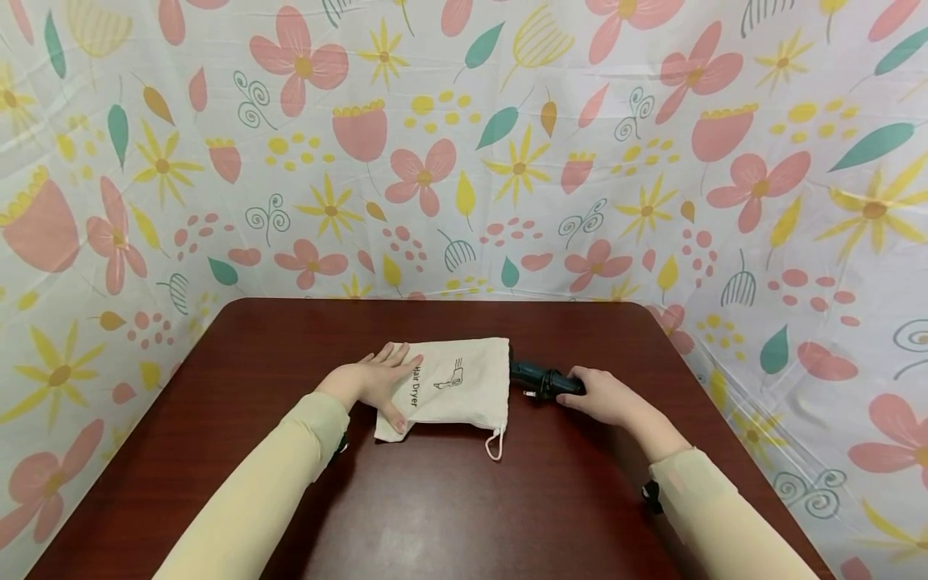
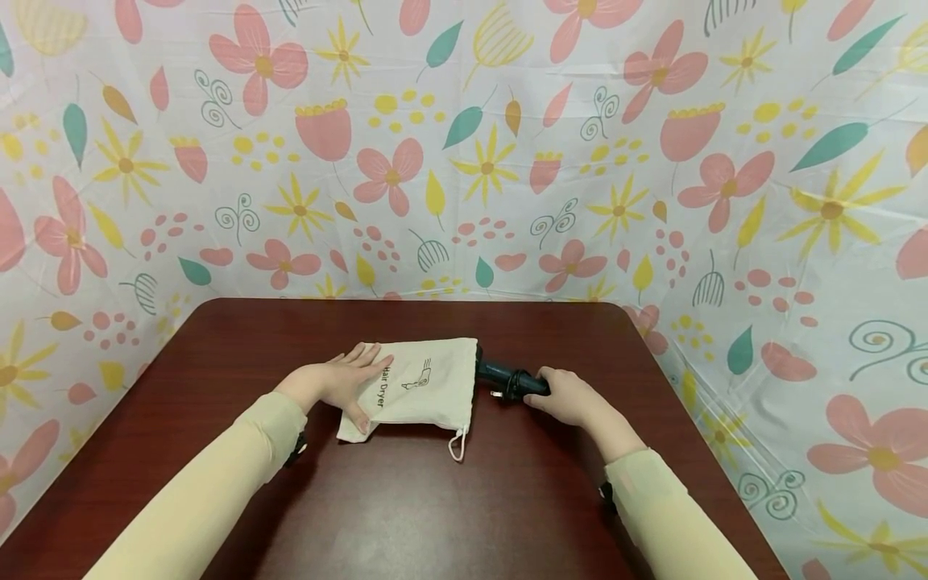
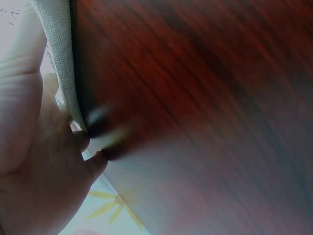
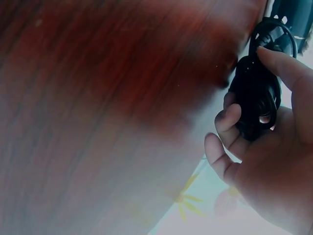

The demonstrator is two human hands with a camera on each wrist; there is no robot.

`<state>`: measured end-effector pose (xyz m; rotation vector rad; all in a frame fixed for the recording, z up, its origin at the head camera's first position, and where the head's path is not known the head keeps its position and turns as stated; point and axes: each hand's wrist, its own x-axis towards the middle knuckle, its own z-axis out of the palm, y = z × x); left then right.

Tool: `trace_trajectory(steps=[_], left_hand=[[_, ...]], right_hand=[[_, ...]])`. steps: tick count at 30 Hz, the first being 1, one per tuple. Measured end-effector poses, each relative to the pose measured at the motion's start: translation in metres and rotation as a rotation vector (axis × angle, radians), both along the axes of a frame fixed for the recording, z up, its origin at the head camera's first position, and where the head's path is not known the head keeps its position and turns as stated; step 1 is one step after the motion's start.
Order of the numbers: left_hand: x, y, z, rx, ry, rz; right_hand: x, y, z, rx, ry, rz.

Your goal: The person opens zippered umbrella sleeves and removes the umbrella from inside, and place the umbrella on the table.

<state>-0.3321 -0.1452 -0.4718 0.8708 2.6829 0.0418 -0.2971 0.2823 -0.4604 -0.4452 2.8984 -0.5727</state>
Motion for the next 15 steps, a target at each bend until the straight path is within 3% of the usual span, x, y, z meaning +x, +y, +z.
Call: trace_trajectory(steps=[2,6,10,13,15], left_hand=[[-0.004,-0.001,-0.005,0.020,-0.010,0.001],[-0.017,-0.005,-0.026,0.025,0.024,-0.020],[-0.012,-0.003,-0.021,0.023,0.009,-0.010],[-0.002,0.001,-0.005,-0.010,-0.004,0.007],[0.000,0.002,-0.003,-0.027,0.011,0.001]], right_hand=[[-0.001,0.001,0.000,-0.003,0.003,0.003],[-0.003,0.003,0.001,0.011,0.010,0.013],[-0.008,0.005,0.001,0.046,0.020,0.030],[-0.012,0.007,0.001,0.067,0.022,0.044],[-0.015,0.008,0.002,0.071,0.024,0.061]])
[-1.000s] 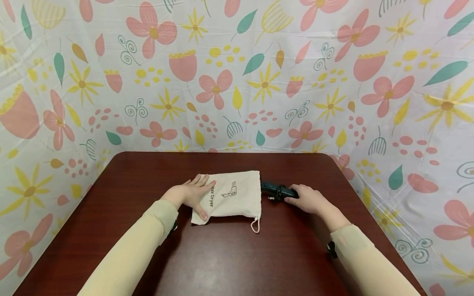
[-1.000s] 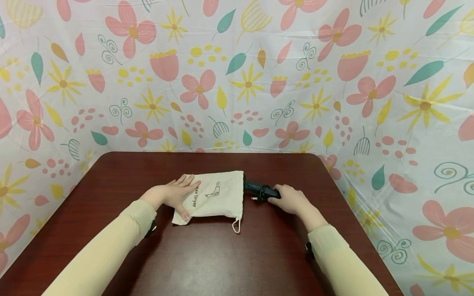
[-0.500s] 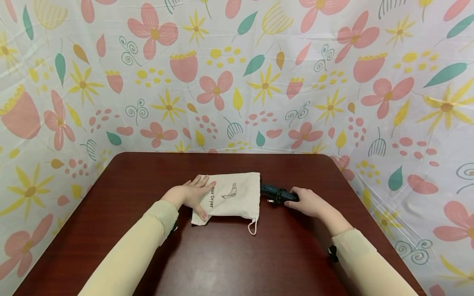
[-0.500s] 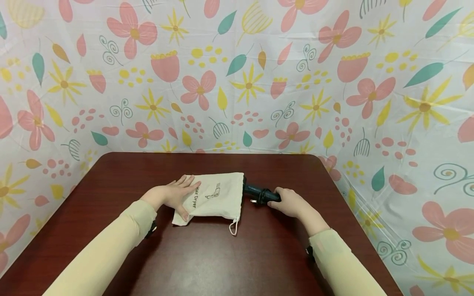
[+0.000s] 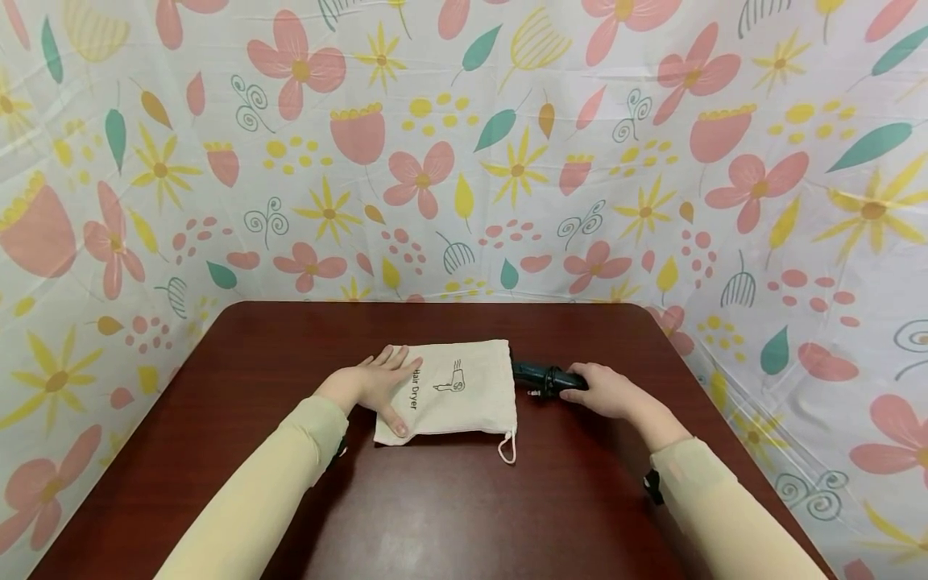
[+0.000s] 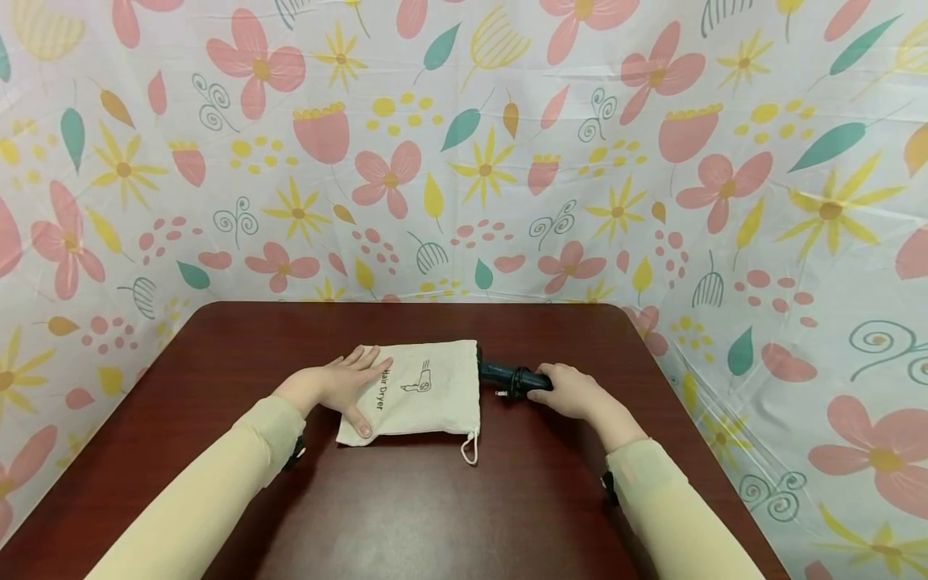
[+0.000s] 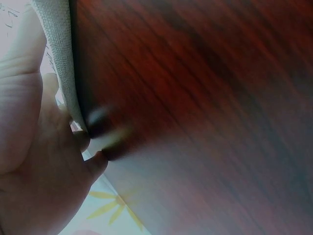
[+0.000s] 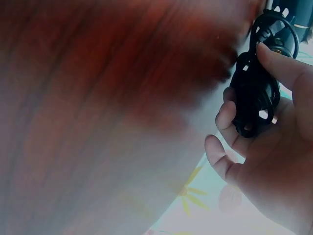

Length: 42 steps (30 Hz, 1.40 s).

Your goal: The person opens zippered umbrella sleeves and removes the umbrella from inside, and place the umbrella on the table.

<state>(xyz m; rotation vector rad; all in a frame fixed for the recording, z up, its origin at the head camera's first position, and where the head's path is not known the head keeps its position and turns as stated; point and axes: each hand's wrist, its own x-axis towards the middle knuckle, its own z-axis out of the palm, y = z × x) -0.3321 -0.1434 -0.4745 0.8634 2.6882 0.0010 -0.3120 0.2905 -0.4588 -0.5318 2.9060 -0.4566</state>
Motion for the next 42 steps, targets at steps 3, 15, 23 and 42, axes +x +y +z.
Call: trace_trajectory(steps=[3,15,23,42], left_hand=[[0.005,0.002,0.008,-0.049,0.026,0.004],[0.010,0.002,0.013,-0.044,0.013,0.012],[0.009,0.001,0.013,-0.041,0.028,0.012],[0.007,0.002,0.010,-0.040,0.017,0.018]], right_hand=[[-0.005,0.001,0.002,-0.010,0.008,0.012],[-0.027,0.009,0.002,-0.030,-0.046,0.058],[-0.034,0.011,0.004,-0.032,-0.068,0.068],[-0.013,0.013,-0.002,-0.052,0.004,0.011]])
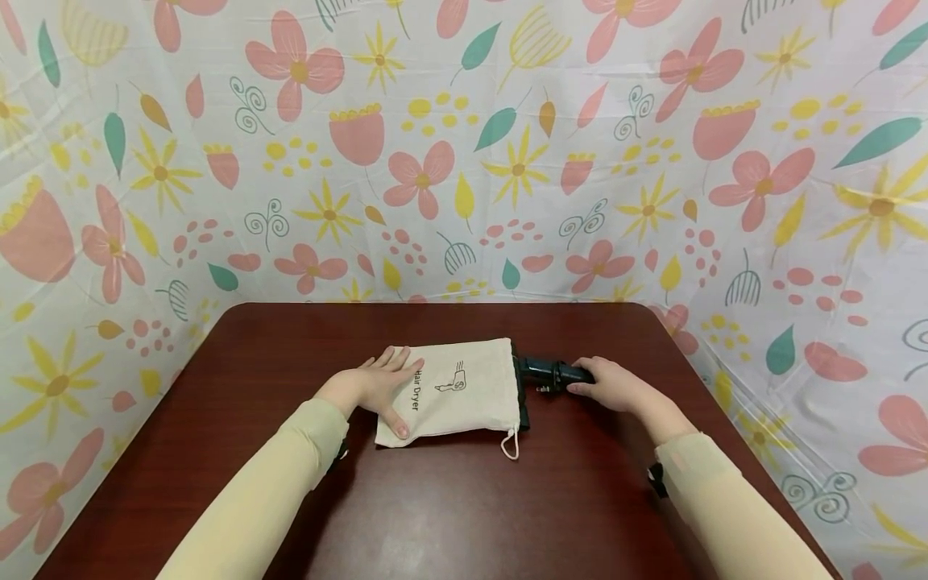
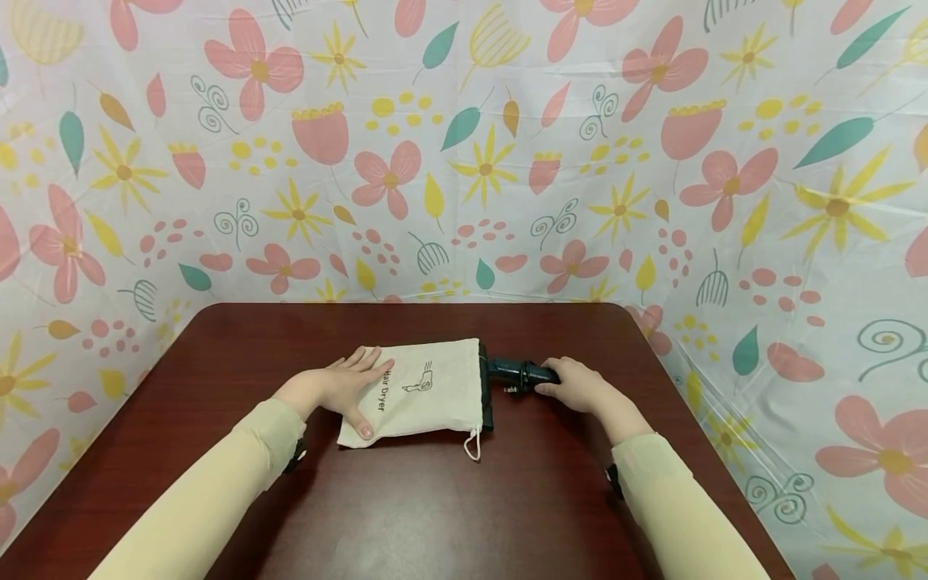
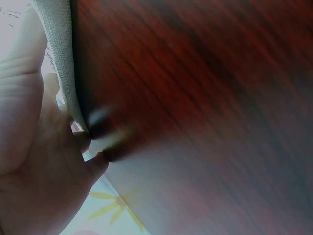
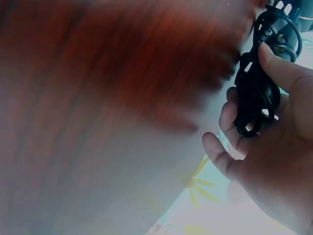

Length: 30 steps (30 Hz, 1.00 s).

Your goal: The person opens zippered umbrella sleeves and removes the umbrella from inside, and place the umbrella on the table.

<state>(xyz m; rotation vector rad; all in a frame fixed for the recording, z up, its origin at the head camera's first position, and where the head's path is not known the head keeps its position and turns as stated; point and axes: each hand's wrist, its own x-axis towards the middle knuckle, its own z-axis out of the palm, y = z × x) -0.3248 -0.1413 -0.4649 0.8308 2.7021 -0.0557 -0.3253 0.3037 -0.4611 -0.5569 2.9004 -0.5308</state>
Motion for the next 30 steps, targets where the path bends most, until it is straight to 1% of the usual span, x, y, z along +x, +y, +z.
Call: trace_trajectory(steps=[10,16,21,30], left_hand=[[0.000,0.000,0.003,-0.021,0.002,-0.001],[0.001,-0.001,0.002,-0.003,-0.015,0.000],[0.001,-0.001,0.002,0.003,-0.021,0.005],[0.000,-0.001,0.002,-0.006,-0.010,-0.006]], right_hand=[[0.012,-0.004,0.002,-0.011,0.031,-0.011],[0.019,-0.004,0.000,0.047,0.045,-0.042],[0.027,-0.005,0.002,0.080,0.061,-0.061],[0.034,-0.008,0.006,0.069,0.025,-0.119]])
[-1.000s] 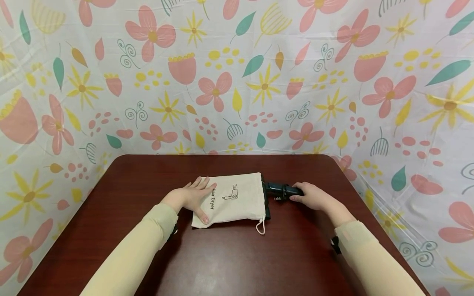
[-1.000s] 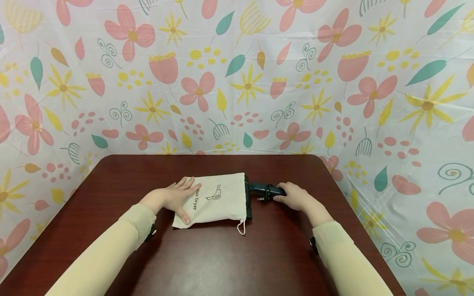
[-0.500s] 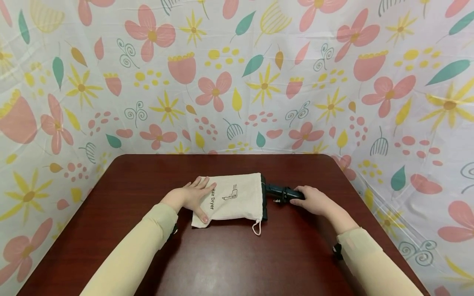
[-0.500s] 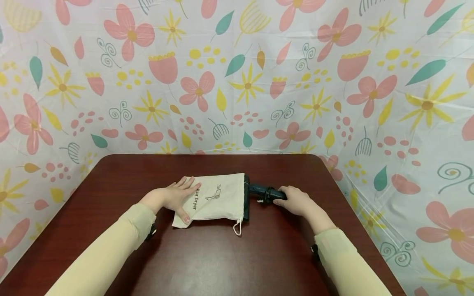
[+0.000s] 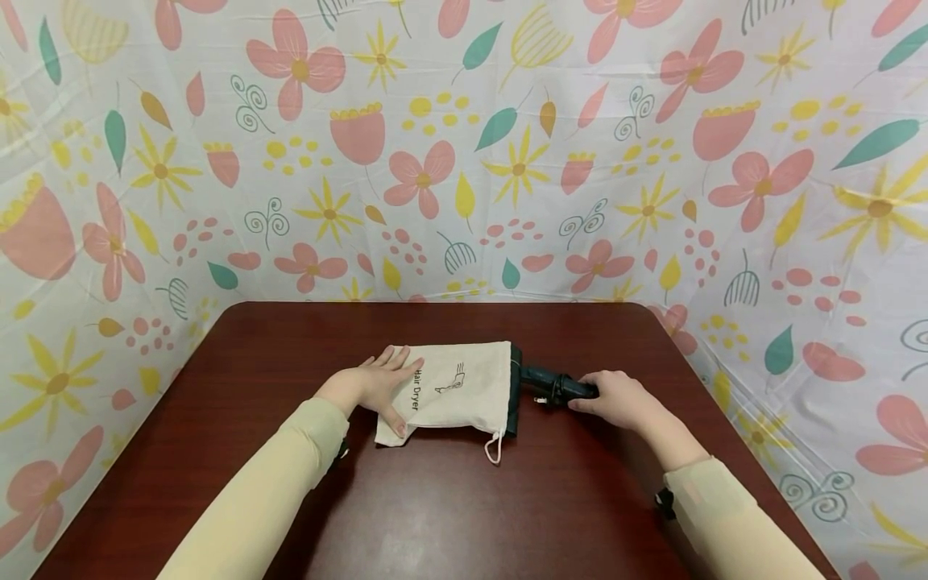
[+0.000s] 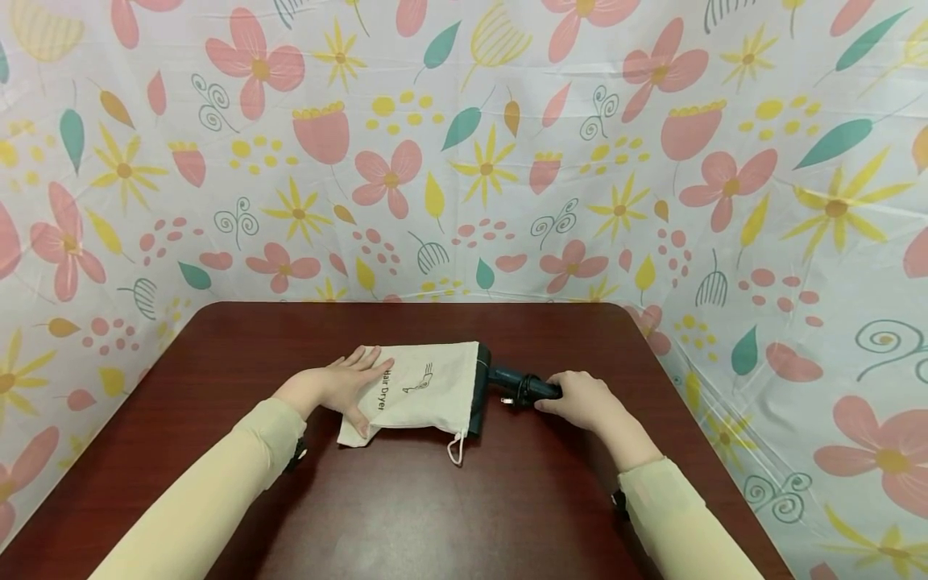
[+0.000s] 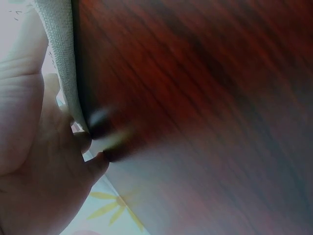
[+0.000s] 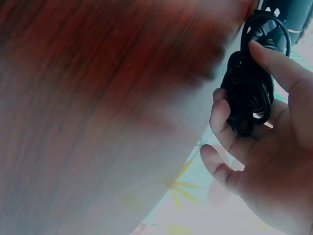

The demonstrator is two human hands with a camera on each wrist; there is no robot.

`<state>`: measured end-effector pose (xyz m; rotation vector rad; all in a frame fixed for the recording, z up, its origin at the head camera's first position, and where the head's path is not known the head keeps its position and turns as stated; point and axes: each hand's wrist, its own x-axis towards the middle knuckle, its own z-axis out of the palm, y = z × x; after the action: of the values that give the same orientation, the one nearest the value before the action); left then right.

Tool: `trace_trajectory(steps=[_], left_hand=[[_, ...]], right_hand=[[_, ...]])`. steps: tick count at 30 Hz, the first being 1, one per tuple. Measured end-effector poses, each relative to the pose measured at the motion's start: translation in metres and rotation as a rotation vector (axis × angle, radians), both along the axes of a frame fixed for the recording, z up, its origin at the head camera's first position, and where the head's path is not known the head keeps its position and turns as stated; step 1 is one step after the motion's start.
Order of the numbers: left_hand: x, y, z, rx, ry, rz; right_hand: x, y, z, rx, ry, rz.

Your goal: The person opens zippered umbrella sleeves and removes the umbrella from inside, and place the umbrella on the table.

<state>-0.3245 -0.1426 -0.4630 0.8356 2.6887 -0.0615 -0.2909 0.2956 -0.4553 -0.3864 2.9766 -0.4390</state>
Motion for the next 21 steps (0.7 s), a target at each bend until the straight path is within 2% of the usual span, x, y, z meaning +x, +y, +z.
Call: trace_trajectory(steps=[3,9,21], left_hand=[[0.001,0.000,0.001,0.003,-0.003,0.001],[0.000,0.000,-0.001,-0.003,0.003,0.009],[-0.001,0.002,-0.001,-0.014,0.017,0.005]], right_hand=[[-0.001,0.002,0.000,0.010,-0.003,0.000],[-0.014,0.008,0.000,-0.008,-0.012,0.059],[-0.042,0.018,0.005,-0.075,-0.139,0.101]])
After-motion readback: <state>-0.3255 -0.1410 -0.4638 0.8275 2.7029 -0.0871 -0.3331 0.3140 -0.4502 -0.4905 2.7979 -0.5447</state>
